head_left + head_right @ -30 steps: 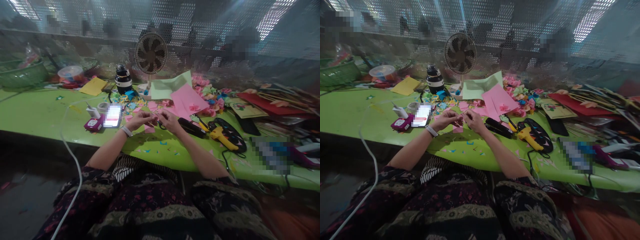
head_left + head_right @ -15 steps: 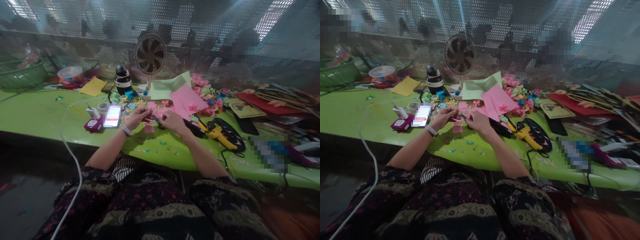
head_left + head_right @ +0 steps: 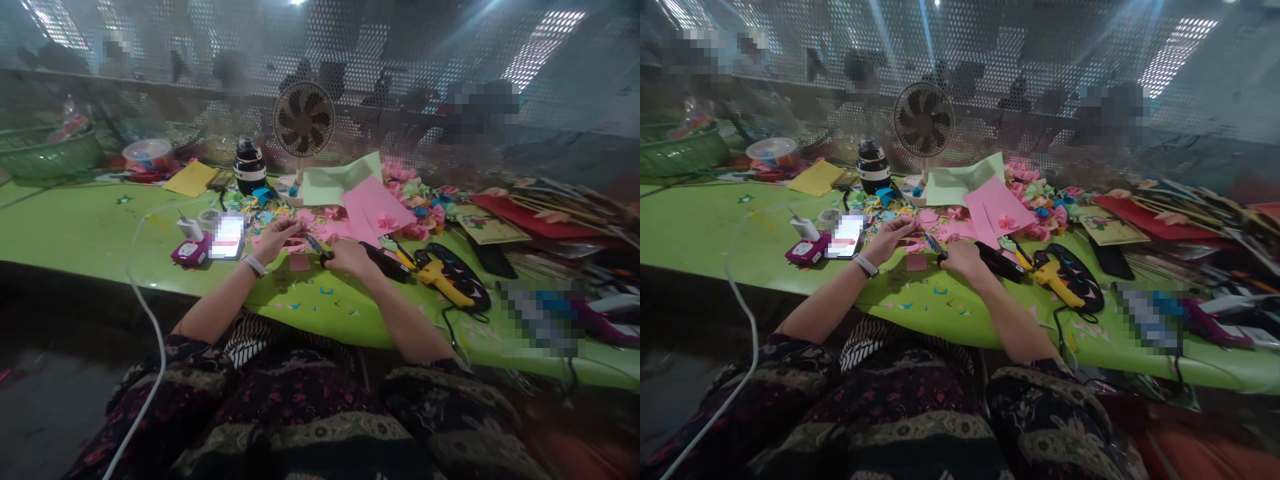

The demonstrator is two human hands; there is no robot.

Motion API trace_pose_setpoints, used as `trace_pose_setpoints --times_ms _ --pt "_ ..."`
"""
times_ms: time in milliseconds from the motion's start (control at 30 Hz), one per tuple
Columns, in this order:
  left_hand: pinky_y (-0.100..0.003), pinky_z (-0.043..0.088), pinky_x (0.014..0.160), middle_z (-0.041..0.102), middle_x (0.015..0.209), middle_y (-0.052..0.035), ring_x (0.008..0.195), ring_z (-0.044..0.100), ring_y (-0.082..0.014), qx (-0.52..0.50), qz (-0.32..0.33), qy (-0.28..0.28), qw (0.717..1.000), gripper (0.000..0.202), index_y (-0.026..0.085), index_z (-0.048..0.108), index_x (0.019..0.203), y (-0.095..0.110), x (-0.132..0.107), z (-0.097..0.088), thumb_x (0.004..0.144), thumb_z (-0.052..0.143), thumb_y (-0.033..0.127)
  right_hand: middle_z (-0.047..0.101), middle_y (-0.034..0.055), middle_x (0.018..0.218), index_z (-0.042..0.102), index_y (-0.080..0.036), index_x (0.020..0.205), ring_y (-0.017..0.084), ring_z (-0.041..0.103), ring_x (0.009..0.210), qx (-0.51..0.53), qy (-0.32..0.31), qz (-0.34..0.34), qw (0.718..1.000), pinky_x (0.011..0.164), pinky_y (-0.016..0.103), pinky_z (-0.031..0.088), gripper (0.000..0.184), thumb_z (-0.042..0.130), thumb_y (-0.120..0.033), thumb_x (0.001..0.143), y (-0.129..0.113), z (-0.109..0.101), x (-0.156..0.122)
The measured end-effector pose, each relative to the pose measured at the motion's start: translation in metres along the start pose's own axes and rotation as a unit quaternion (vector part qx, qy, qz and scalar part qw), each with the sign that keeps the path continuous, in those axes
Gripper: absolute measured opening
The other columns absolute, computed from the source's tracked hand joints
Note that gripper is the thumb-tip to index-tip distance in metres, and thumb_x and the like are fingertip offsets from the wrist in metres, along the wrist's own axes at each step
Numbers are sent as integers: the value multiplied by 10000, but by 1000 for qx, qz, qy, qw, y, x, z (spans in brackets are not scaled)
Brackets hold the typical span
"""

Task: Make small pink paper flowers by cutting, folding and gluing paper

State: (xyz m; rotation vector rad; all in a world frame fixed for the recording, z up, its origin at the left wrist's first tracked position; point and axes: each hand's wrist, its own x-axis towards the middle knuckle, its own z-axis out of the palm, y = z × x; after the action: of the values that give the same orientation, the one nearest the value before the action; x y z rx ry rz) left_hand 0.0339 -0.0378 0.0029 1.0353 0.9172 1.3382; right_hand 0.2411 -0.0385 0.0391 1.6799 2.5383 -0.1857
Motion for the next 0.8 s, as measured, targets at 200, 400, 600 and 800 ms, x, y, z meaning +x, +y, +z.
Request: trace_pose_setpoints --times_ms 200,400,600,800 --pt "-218 560 665 764 830 -41 738 720 -128 -13 13 -1 1000 363 150 717 845 0 0 1 664 924 387 733 199 982 696 -144 911 350 700 945 5 2 -3 1000 722 379 509 239 730 -339 777 5 3 5" --pt "-215 559 673 777 841 -57 754 743 -135 -52 7 13 999 329 138 674 857 -1 0 1 700 910 304 718 119 776 612 -181 710 258 675 739 76 31 10 997 569 308 404 172 712 -302 780 16 -3 6" --pt "-247 581 780 787 881 -54 836 765 -149 -83 17 21 996 295 144 668 858 1 -1 2 734 886 297 668 14 682 569 -195 768 137 609 538 430 101 11 897 519 250 456 272 796 -346 764 19 -6 8" --pt "-292 573 914 785 909 -45 932 764 -162 -111 27 34 993 239 149 664 847 3 -1 3 759 864 248 654 4 665 541 -196 785 81 509 439 553 39 -10 832 418 214 392 502 869 -567 708 1 2 9"
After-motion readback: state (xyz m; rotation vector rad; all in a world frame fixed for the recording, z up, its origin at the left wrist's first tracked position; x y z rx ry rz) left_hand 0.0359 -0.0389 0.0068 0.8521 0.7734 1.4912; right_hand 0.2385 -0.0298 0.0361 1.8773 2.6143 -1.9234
